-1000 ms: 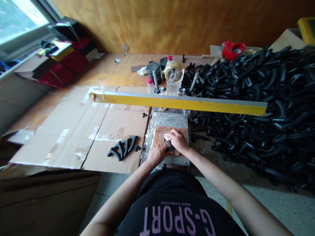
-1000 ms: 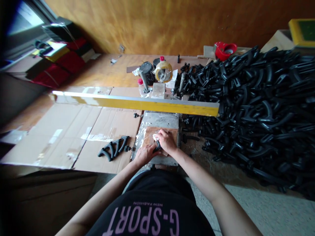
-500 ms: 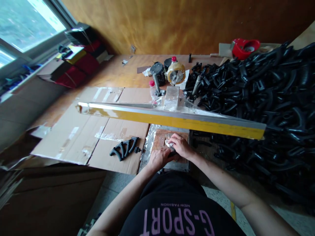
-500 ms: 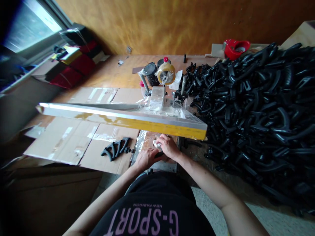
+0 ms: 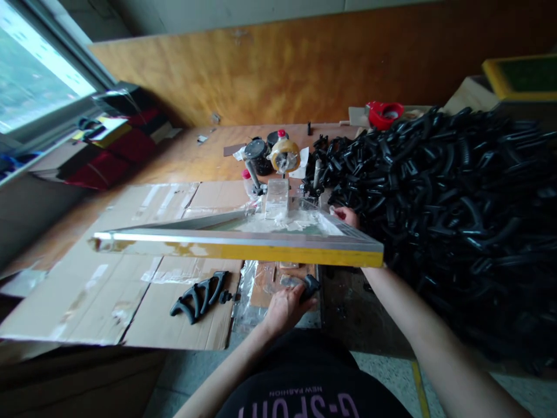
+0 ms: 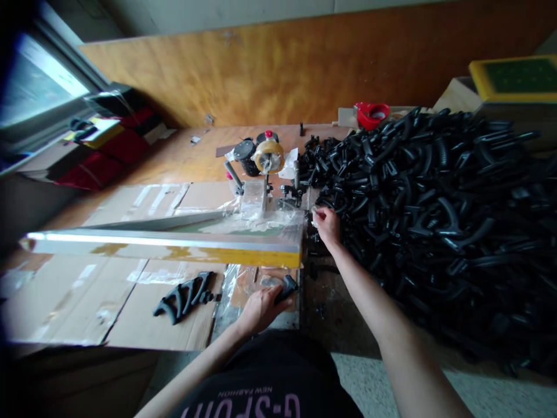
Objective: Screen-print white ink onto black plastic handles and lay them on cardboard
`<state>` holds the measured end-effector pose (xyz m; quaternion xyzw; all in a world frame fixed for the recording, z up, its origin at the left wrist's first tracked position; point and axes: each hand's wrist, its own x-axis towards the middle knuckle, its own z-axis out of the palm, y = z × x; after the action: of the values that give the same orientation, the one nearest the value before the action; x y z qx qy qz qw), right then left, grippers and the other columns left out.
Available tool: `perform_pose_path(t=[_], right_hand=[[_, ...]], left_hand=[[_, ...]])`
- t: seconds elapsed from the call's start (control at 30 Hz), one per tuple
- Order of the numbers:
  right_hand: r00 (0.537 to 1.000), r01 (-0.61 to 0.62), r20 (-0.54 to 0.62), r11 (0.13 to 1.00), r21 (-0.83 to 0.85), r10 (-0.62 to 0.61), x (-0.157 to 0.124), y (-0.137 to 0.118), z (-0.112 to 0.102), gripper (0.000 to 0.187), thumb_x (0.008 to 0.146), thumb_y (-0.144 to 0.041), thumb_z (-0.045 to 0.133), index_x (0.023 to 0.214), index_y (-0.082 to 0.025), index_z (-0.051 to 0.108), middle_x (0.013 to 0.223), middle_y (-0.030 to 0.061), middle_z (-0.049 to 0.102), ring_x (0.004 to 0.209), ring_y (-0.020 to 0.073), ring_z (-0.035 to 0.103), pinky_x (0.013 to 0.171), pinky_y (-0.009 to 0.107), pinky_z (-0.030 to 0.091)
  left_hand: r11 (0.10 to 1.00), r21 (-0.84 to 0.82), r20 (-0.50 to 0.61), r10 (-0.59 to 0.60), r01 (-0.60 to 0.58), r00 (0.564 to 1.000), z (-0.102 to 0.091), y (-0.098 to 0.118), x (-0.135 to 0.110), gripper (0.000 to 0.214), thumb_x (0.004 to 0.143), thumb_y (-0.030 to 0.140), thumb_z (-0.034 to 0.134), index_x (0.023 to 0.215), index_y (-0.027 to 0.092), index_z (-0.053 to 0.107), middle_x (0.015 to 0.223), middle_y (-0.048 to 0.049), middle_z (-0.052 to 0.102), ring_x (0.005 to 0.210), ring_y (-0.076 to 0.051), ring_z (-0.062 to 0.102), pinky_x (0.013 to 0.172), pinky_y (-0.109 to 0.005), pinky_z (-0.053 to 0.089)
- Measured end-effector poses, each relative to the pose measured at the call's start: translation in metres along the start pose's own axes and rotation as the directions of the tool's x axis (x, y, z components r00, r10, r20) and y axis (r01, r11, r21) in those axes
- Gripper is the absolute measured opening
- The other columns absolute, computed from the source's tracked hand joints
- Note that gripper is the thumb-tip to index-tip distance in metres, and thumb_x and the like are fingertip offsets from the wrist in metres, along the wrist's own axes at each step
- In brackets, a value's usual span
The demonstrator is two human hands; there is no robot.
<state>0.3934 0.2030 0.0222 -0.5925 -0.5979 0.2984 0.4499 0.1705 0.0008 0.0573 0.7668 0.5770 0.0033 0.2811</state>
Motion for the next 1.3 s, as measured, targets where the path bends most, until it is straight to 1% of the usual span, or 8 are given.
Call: perform_pose_path(t=[0.17, 0.37, 0.6, 0.8, 0.93, 1.03, 1.2, 1.3], right_hand=[[0.980, 0.171, 0.099, 0.985, 0.019, -0.172, 0.041, -0.015, -0.004, 0.043, 0.079, -0.012, 0.050, 0.118, -0.021, 0.064, 0.125, 0.0074, 0.063, 0.103, 0.0177, 0.064, 0.092, 0.034, 0.052], [0.958, 0.279, 0.106, 0.792, -0.543, -0.265, 0.010, -0.013, -0.079, 0.036, 0.084, -0.007, 0.044, 0.102, -0.022, 0.071, 0.108, 0.0069, 0.067, 0.105, 0.0216, 0.059, 0.097, 0.038, 0.047], [0.908, 0.406, 0.365, 0.637, -0.655, -0.204, 0.013, 0.020, -0.171, 0.024, 0.077, -0.005, 0.058, 0.086, -0.021, 0.072, 0.119, 0.0105, 0.067, 0.130, 0.0266, 0.044, 0.109, 0.047, 0.032], [0.922, 0.364, 0.346, 0.688, -0.627, -0.173, 0.028, 0.013, -0.177, 0.027, 0.083, -0.006, 0.052, 0.068, -0.022, 0.067, 0.095, 0.0130, 0.072, 0.108, 0.0239, 0.059, 0.099, 0.048, 0.038], [0.907, 0.420, 0.265, 0.669, -0.613, -0.326, 0.004, -0.011, -0.148, 0.018, 0.085, -0.012, 0.057, 0.084, -0.024, 0.070, 0.095, 0.0110, 0.070, 0.103, 0.0249, 0.060, 0.102, 0.048, 0.037], [0.863, 0.503, 0.386, 0.624, -0.599, -0.325, -0.043, -0.035, -0.088, 0.028, 0.089, -0.020, 0.057, 0.116, -0.020, 0.065, 0.104, 0.0117, 0.069, 0.101, 0.0260, 0.060, 0.095, 0.045, 0.043], [0.693, 0.677, 0.616, 0.633, -0.376, -0.376, -0.137, -0.068, 0.039, 0.028, 0.093, -0.026, 0.056, 0.120, -0.022, 0.062, 0.104, 0.0054, 0.069, 0.094, 0.0172, 0.061, 0.080, 0.027, 0.046], [0.686, 0.701, 0.619, 0.575, -0.422, -0.383, -0.162, -0.076, 0.082, 0.017, 0.094, -0.024, 0.054, 0.103, -0.023, 0.069, 0.092, 0.0035, 0.066, 0.088, 0.0158, 0.059, 0.072, 0.025, 0.042]], left_hand=[[0.975, -0.182, 0.079, 0.142, -0.126, 0.987, 0.004, 0.031, 0.021, 0.052, 0.091, 0.047, 0.051, 0.132, 0.015, 0.054, 0.115, -0.0129, 0.070, 0.107, -0.026, 0.066, 0.090, -0.036, 0.052], [0.912, -0.277, -0.096, 0.286, -0.301, 0.954, -0.002, 0.030, 0.026, 0.052, 0.090, 0.043, 0.055, 0.135, 0.018, 0.053, 0.129, -0.0111, 0.063, 0.122, -0.024, 0.058, 0.106, -0.040, 0.043], [0.768, -0.637, -0.241, -0.109, -0.072, 0.964, -0.051, -0.041, 0.004, 0.043, 0.089, 0.051, 0.053, 0.117, 0.021, 0.065, 0.117, -0.0091, 0.070, 0.100, -0.022, 0.068, 0.087, -0.035, 0.054], [0.578, -0.790, -0.492, -0.399, -0.204, 0.774, -0.107, -0.083, -0.018, 0.049, 0.082, 0.054, 0.061, 0.111, 0.015, 0.065, 0.101, -0.0100, 0.072, 0.092, -0.019, 0.067, 0.080, -0.030, 0.054], [0.515, -0.760, -0.630, -0.439, -0.396, 0.640, -0.142, -0.085, -0.029, 0.043, 0.082, 0.050, 0.063, 0.111, 0.018, 0.063, 0.089, -0.0045, 0.068, 0.079, -0.013, 0.065, 0.069, -0.023, 0.052], [0.487, -0.693, -0.719, -0.421, -0.531, 0.552, -0.171, -0.075, -0.031, 0.036, 0.085, 0.052, 0.057, 0.101, 0.019, 0.060, 0.075, 0.0002, 0.062, 0.062, -0.009, 0.058, 0.058, -0.019, 0.048], [0.504, -0.670, -0.737, -0.358, -0.545, 0.574, -0.201, -0.063, -0.026, 0.048, 0.092, 0.060, 0.038, 0.075, 0.018, 0.054, 0.058, 0.0011, 0.053, 0.050, -0.008, 0.048, 0.049, -0.020, 0.042], [0.501, -0.657, -0.748, -0.336, -0.564, 0.572, -0.203, -0.066, -0.023, 0.047, 0.091, 0.059, 0.041, 0.070, 0.018, 0.052, 0.056, 0.0011, 0.052, 0.049, -0.008, 0.046, 0.047, -0.020, 0.041]])
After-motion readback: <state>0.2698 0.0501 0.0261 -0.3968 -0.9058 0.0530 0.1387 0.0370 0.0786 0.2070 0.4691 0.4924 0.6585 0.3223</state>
